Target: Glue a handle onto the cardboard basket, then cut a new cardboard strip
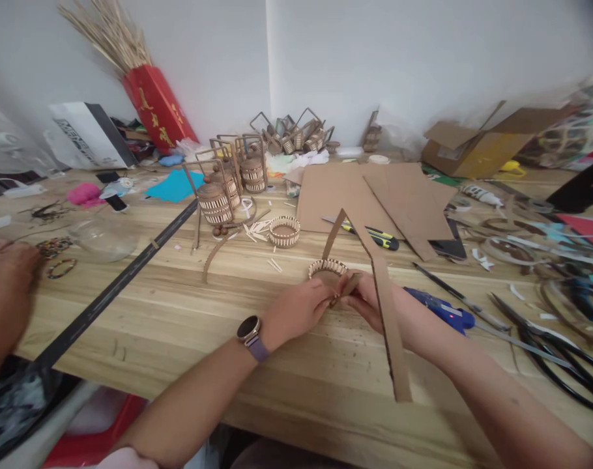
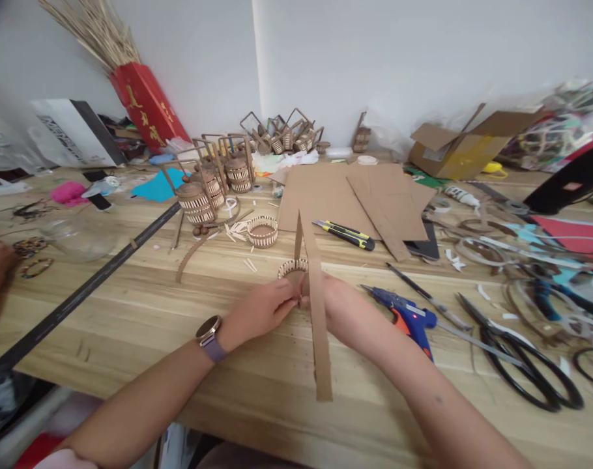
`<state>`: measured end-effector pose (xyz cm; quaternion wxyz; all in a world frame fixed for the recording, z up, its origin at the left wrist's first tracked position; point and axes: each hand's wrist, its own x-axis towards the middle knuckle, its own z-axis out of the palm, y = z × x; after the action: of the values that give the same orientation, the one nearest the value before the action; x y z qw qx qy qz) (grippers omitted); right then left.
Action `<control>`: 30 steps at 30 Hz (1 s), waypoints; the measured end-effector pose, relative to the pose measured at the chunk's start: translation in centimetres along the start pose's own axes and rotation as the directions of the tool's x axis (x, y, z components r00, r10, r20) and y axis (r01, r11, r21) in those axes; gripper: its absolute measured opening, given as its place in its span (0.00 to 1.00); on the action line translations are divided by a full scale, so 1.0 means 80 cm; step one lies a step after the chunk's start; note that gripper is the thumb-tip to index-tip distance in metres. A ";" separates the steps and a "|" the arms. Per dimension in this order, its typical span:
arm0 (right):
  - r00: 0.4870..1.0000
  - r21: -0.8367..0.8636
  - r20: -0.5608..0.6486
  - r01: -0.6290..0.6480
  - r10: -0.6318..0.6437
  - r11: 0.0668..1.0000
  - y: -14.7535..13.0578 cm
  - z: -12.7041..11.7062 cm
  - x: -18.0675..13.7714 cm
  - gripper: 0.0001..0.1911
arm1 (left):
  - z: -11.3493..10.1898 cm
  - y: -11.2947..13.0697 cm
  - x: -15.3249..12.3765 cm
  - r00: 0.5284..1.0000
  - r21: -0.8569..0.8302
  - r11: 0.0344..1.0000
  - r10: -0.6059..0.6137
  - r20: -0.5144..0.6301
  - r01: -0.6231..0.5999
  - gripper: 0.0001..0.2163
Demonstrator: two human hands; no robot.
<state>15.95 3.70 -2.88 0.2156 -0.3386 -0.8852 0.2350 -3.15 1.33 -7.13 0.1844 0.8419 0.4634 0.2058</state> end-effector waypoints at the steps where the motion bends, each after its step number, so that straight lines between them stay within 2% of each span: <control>1: 1.000 -0.001 0.017 0.003 -0.003 1.000 0.002 -0.001 0.001 0.12 | 0.000 0.000 0.000 1.000 0.003 1.000 -0.001 -0.001 0.001 0.08; 8: 0.999 -0.047 0.029 0.032 -0.030 0.998 0.024 0.004 0.005 0.12 | -0.002 0.002 0.002 1.000 0.029 0.999 -0.018 0.009 0.018 0.09; 12: 0.998 -0.031 0.023 0.066 -0.066 0.997 0.031 0.009 0.005 0.12 | -0.002 0.006 0.003 0.998 0.092 0.994 -0.057 0.014 0.055 0.06; 16: 0.997 -0.015 0.026 0.074 -0.074 0.997 0.034 0.011 0.004 0.10 | 0.004 0.010 0.004 0.995 0.117 0.988 -0.100 0.002 0.099 0.12; 19: 0.999 -0.022 0.015 0.053 -0.053 0.998 0.033 0.012 0.003 0.10 | 0.011 0.012 0.004 0.993 0.132 0.984 -0.119 -0.020 0.121 0.11; 30: 0.987 0.014 -0.151 -0.048 0.049 0.999 0.012 0.016 -0.005 0.08 | 0.015 0.008 0.005 0.989 0.098 0.989 -0.098 -0.109 0.109 0.09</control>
<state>15.99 3.72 -4.48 0.2781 -0.3760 -0.8566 0.2182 -1.85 1.24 -7.78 0.1265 0.8133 0.5255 0.2154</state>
